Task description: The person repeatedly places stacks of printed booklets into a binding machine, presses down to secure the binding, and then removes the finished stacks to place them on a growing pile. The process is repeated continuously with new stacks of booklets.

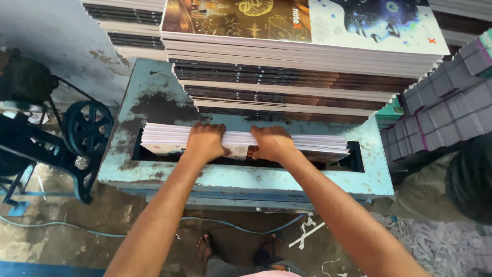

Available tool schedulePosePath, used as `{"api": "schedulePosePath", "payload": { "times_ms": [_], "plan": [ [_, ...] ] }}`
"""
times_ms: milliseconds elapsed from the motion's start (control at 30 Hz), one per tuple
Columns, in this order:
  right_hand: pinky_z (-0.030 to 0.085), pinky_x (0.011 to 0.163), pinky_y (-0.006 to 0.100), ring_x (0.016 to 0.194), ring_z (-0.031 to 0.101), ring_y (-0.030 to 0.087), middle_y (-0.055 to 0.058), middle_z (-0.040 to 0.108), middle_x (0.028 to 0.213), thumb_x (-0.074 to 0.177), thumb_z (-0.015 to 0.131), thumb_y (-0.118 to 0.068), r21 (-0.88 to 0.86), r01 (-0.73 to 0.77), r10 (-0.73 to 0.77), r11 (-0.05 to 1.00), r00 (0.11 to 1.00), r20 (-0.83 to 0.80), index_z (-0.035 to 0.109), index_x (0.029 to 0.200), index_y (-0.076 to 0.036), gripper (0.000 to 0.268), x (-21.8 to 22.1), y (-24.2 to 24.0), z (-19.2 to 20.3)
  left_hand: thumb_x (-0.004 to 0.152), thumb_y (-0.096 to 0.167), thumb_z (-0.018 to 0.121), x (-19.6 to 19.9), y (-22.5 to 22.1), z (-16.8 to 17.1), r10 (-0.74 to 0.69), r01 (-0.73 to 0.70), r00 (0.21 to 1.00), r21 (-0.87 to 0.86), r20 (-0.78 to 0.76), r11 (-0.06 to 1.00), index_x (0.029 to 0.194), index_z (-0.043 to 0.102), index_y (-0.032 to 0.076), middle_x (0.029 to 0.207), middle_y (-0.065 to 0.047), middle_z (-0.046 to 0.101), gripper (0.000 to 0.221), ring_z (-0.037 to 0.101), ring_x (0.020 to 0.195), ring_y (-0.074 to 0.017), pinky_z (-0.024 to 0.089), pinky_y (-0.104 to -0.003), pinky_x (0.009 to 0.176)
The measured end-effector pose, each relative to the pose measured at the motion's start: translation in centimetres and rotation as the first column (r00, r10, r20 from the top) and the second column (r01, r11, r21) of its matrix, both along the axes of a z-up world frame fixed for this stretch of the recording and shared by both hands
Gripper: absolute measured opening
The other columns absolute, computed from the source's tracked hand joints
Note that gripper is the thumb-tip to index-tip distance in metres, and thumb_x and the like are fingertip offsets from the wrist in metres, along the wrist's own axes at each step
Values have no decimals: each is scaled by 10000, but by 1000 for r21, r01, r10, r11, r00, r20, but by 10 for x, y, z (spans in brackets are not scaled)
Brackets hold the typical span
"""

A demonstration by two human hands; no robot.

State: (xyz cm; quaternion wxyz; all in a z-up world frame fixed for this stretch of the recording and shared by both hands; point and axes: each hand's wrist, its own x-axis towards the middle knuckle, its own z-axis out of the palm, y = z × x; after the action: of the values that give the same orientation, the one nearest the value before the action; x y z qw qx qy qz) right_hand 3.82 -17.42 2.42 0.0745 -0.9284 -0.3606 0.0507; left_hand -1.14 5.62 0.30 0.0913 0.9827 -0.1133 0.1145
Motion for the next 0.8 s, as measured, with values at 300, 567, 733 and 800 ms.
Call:
{"api": "schedulePosePath", "payload": {
  "times_ms": [300, 567, 733, 800],
  "plan": [
    [555, 771, 501, 883, 714, 391, 157, 745, 919, 620, 913, -356, -1, 50, -50, 999, 998, 29, 631, 1102, -98, 615, -11, 4, 3, 579, 457, 901, 0, 4, -9, -37, 36, 999, -65, 0, 997, 858, 705, 86, 798, -150, 743, 504, 726, 764, -362, 563, -487, 720],
    [554, 738, 510, 847, 712, 393, 142, 744, 860, 661, 899, -422, 10, 99, -99, 995, 995, 17, 643, 994, -103, 528, -10, 10, 8, 558, 445, 905, 5, 7, -8, -80, 83, 996, -101, 30, 991, 863, 696, 83, 791, -134, 740, 517, 724, 741, -362, 548, -509, 672],
    [555, 725, 508, 834, 712, 396, 135, 742, 845, 625, 899, -402, 88, 113, -117, 990, 992, 49, 656, 982, -121, 515, -13, 8, 7, 616, 431, 899, 5, 8, -11, -93, 90, 995, -91, -28, 992, 875, 690, 80, 767, -150, 731, 483, 721, 706, -354, 558, -488, 687],
    [558, 742, 502, 856, 714, 390, 128, 746, 883, 636, 900, -401, 89, 119, -123, 989, 991, 43, 655, 987, -130, 507, -15, 9, 7, 620, 417, 895, 6, 9, -10, -107, 104, 994, -98, -29, 990, 866, 688, 74, 768, -156, 730, 471, 722, 702, -352, 562, -483, 686]
  ]
}}
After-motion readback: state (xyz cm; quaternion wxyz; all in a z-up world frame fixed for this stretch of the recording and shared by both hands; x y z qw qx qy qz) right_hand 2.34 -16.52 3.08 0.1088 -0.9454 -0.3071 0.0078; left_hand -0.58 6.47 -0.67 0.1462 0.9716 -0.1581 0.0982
